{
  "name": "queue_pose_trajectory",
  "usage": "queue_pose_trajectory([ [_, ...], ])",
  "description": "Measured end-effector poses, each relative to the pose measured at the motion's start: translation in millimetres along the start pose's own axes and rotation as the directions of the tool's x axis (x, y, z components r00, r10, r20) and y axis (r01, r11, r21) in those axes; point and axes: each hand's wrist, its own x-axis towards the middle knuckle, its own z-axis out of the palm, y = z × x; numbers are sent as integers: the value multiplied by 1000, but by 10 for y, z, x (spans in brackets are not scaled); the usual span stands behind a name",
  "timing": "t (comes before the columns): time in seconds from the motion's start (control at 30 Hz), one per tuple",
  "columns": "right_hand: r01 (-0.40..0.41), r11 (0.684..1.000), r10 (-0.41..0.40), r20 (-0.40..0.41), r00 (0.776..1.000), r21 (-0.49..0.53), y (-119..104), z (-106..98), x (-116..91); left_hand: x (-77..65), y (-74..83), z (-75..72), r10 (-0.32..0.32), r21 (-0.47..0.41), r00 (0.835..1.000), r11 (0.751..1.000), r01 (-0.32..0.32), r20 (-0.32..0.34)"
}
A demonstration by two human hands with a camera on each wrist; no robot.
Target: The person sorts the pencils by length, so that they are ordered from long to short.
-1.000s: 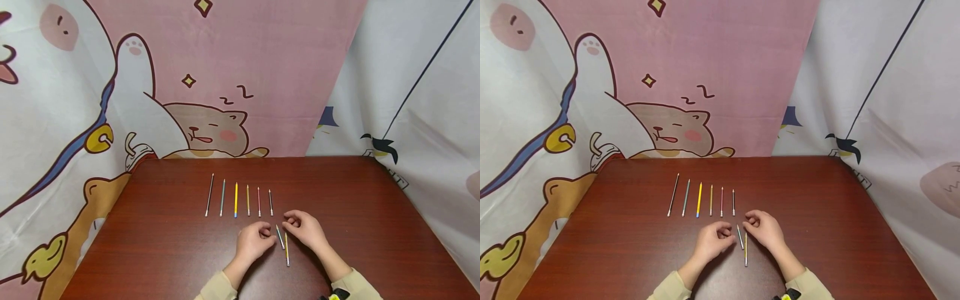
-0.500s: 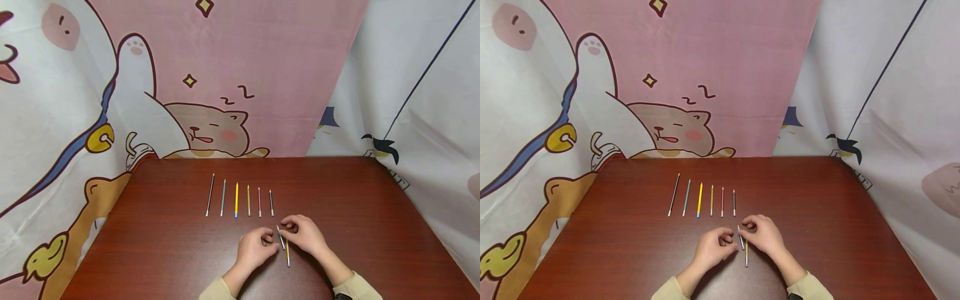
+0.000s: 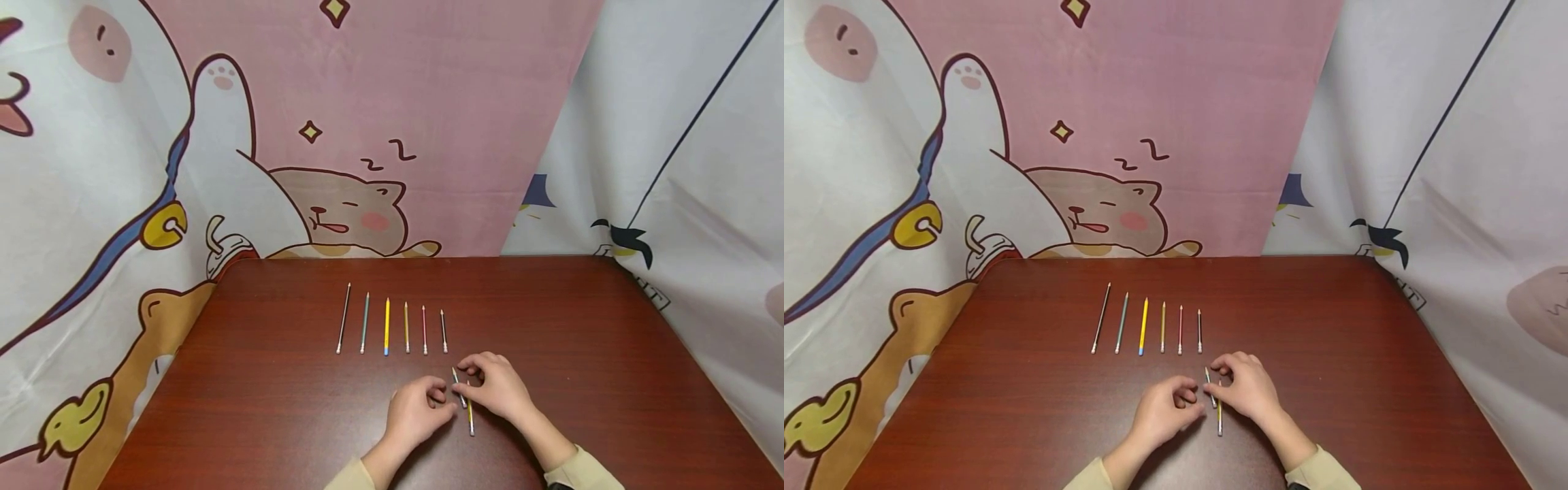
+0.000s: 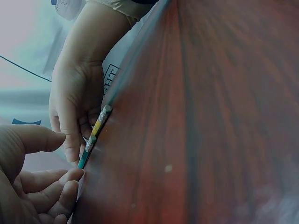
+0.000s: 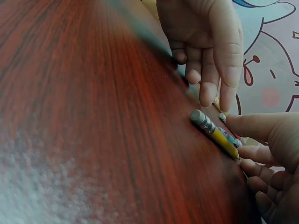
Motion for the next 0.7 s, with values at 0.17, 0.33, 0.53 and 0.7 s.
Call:
queue_pose_trajectory([
  [0.17, -2, 1000, 2, -7, 1000, -8, -5, 13, 5, -11, 25, 24, 7, 25, 1000, 1000, -7, -12],
  [0.33, -8, 1000, 8, -6, 1000, -23, -2, 27, 18, -8, 42, 85, 7, 76, 1000, 997, -5, -20],
  [0.53, -10, 1000, 10, -6, 1000, -27, -9, 32, 26, -3, 61, 121, -5, 117, 999, 993, 9, -35],
  [0.7, -4, 1000, 3, -22, 1000, -25, -10, 41, 27, -9, 63, 128, -2, 122, 999, 992, 7, -42],
])
